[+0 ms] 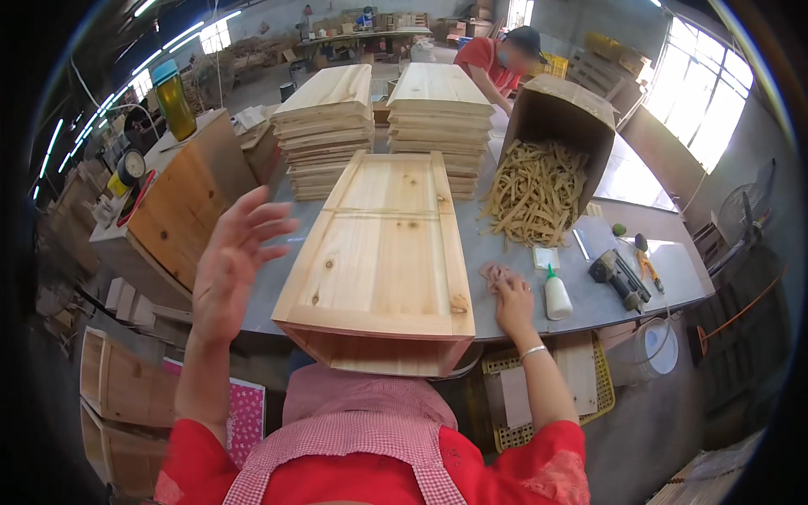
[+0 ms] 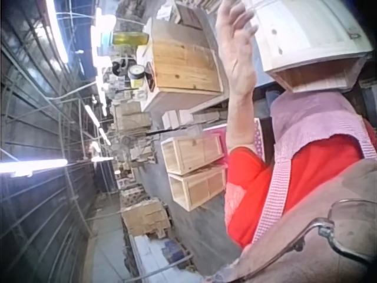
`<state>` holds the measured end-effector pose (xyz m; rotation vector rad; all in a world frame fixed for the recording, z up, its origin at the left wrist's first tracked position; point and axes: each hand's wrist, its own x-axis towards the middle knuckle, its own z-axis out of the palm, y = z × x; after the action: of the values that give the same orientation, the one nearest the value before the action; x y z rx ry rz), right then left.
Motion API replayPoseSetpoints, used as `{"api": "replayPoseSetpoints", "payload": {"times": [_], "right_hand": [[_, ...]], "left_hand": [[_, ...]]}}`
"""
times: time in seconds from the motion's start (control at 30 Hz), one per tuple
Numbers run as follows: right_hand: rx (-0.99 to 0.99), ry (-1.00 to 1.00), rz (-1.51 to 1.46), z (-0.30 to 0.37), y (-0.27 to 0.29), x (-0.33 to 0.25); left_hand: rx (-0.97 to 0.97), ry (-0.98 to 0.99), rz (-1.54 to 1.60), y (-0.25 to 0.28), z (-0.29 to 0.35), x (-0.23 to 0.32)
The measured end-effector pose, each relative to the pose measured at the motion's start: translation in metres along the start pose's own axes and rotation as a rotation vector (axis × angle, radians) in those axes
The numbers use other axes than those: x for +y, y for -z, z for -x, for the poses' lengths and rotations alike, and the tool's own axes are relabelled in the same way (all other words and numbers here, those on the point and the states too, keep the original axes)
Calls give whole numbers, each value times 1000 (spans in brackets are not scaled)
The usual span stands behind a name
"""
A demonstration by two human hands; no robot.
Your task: Assembling wooden boxes by applying glue to joints and securing them with rubber bands.
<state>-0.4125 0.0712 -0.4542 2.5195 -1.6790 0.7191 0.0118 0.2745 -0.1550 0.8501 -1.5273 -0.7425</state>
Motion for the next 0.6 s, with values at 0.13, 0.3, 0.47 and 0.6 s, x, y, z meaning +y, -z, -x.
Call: {"api": "replayPoseSetpoints", "payload": {"times": [0.13, 0.3, 0.47, 0.6], "right_hand": [[143, -206, -340, -35, 43, -17], [685, 42, -765, -56, 162, -108], [699, 453, -437, -56, 230, -162], [496, 528, -477, -39, 234, -163]], "left_hand": [[-355, 206, 101, -46, -57, 7], [-652, 489, 51, -119, -118, -5], [-909, 452, 248, -175, -133, -21], [-1159, 206, -124, -159, -115, -22]]}}
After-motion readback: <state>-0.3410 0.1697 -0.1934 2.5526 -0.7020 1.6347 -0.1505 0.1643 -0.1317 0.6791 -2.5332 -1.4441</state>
